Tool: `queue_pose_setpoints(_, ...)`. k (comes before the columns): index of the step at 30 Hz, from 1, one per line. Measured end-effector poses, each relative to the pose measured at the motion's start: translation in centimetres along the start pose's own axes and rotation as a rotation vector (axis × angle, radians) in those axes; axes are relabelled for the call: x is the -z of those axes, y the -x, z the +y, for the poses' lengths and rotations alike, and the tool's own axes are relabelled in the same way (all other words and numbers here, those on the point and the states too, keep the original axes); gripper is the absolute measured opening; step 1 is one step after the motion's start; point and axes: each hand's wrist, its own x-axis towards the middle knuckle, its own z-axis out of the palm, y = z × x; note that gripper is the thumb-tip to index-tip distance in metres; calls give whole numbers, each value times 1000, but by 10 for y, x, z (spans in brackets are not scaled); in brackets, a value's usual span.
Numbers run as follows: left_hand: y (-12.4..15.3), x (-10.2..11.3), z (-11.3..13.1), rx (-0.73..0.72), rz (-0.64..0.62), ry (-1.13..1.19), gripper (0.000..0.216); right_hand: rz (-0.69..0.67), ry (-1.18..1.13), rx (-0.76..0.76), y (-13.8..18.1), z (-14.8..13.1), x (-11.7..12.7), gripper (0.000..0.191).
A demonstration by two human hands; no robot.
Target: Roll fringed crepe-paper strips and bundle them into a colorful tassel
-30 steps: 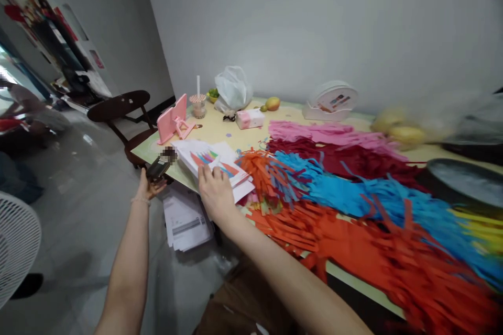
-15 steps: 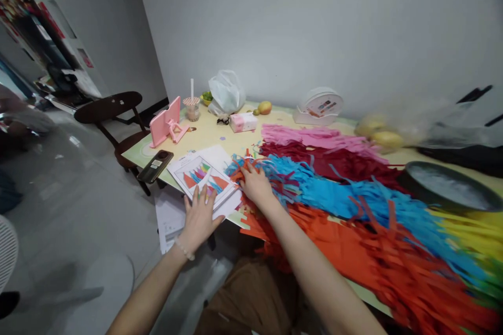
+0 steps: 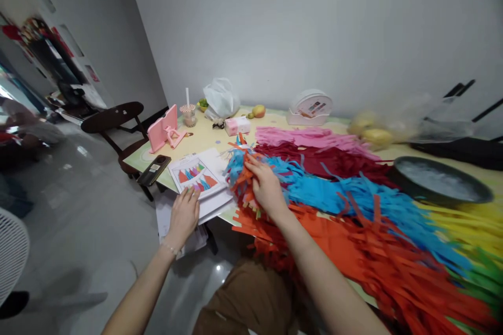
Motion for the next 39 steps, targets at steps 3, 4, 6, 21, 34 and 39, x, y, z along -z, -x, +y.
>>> queue_pose_setpoints(3, -5, 5, 9, 28, 1, -5, 37, 46, -30, 176, 41, -14, 11, 54)
queue_pose_setpoints(4, -7, 6, 12, 38, -1, -3, 37, 25, -15, 207, 56, -20, 12, 55)
queue_pose_setpoints(6, -9, 6, 18, 57, -7, -1, 37, -84, 48, 234, 83, -30, 11, 58)
queue_pose_setpoints(21, -6, 2, 33, -3, -51, -19, 41, -520, 179, 198, 59, -70, -3, 38)
queue_pose_setpoints(34, 1, 5, 35, -50, -78, 9, 42, -397, 13, 73, 56, -65, -47, 49)
queue_pose_setpoints(39, 3, 17, 44, -107, -88, -3, 42, -370, -57, 65, 54, -60, -53, 51)
